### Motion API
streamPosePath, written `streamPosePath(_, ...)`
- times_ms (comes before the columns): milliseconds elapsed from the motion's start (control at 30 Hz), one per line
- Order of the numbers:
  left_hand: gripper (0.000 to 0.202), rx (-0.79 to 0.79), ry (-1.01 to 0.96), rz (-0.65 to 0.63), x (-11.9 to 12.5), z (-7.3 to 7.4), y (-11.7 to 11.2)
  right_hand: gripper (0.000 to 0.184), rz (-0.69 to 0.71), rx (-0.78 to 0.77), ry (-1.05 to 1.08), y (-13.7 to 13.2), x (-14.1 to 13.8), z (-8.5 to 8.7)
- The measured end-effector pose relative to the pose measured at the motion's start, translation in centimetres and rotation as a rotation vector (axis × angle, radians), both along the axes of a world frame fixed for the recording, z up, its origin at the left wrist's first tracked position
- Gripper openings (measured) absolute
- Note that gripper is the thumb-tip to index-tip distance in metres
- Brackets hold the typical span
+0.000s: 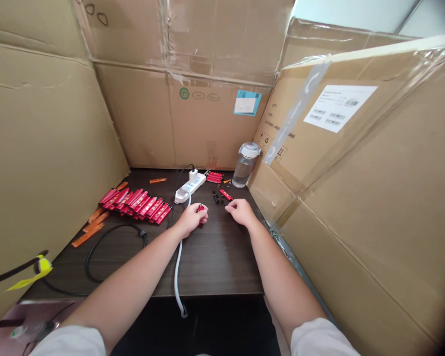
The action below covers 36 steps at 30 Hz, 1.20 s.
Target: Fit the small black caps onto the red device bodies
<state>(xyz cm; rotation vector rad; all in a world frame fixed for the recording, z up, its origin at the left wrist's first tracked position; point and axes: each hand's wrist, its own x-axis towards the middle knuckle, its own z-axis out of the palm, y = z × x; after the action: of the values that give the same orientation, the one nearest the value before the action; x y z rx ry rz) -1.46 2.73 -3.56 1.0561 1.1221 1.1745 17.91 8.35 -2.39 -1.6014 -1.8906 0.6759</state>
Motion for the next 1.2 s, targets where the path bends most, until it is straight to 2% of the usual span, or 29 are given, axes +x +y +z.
streamPosePath(67,0.019,0.026,-0.023,-0.024,0.1,-0.1,-0.1,0.015,0.046,-0.057,0.252,-0.5,-0.7,0.4)
streamPosePath(167,0.026,0.095,-0.104,-0.073,0.1,-0.1,-0.2,0.029,0.176,-0.23,0.797,-1.5,-1.9,0.7)
streamPosePath(233,0.03,0.121,-0.167,-0.063,0.1,0.1,-0.3,0.038,0.246,-0.3,0.948,-2.2,-2.6,0.8)
streamPosePath(300,0.033,0.134,-0.199,-0.02,0.1,0.2,-0.3,0.037,0.278,-0.282,0.912,-2.7,-3.1,0.7)
streamPosePath(400,0.034,0.163,-0.149,0.033,0.1,0.4,-0.4,0.03,0.292,-0.164,0.753,-3.0,-3.6,0.3)
streamPosePath(600,0.024,0.267,0.169,0.114,-0.1,0.8,-0.7,0.014,0.273,0.173,0.379,-3.4,-4.0,-0.1)
streamPosePath(700,0.016,0.387,0.358,0.151,-0.4,1.2,-1.0,0.011,0.279,0.246,0.276,-3.7,-4.0,0.2)
streamPosePath(800,0.015,0.495,0.454,0.135,-0.6,1.4,-1.1,0.015,0.299,0.161,0.286,-3.8,-3.9,0.6)
streamPosePath(933,0.016,0.558,0.507,0.094,-0.7,1.4,-1.3,0.027,0.417,-0.128,0.458,-3.9,-3.8,1.0)
streamPosePath(1033,0.017,0.581,0.548,0.074,-0.7,1.4,-1.4,0.026,0.475,-0.282,0.581,-3.8,-3.6,1.1)
streamPosePath(1100,0.018,0.603,0.573,0.07,-0.7,1.5,-1.5,0.024,0.451,-0.292,0.622,-3.7,-3.5,1.2)
streamPosePath(1200,0.018,0.648,0.616,0.082,-0.8,1.4,-1.6,0.023,0.384,-0.223,0.591,-3.6,-3.6,1.0)
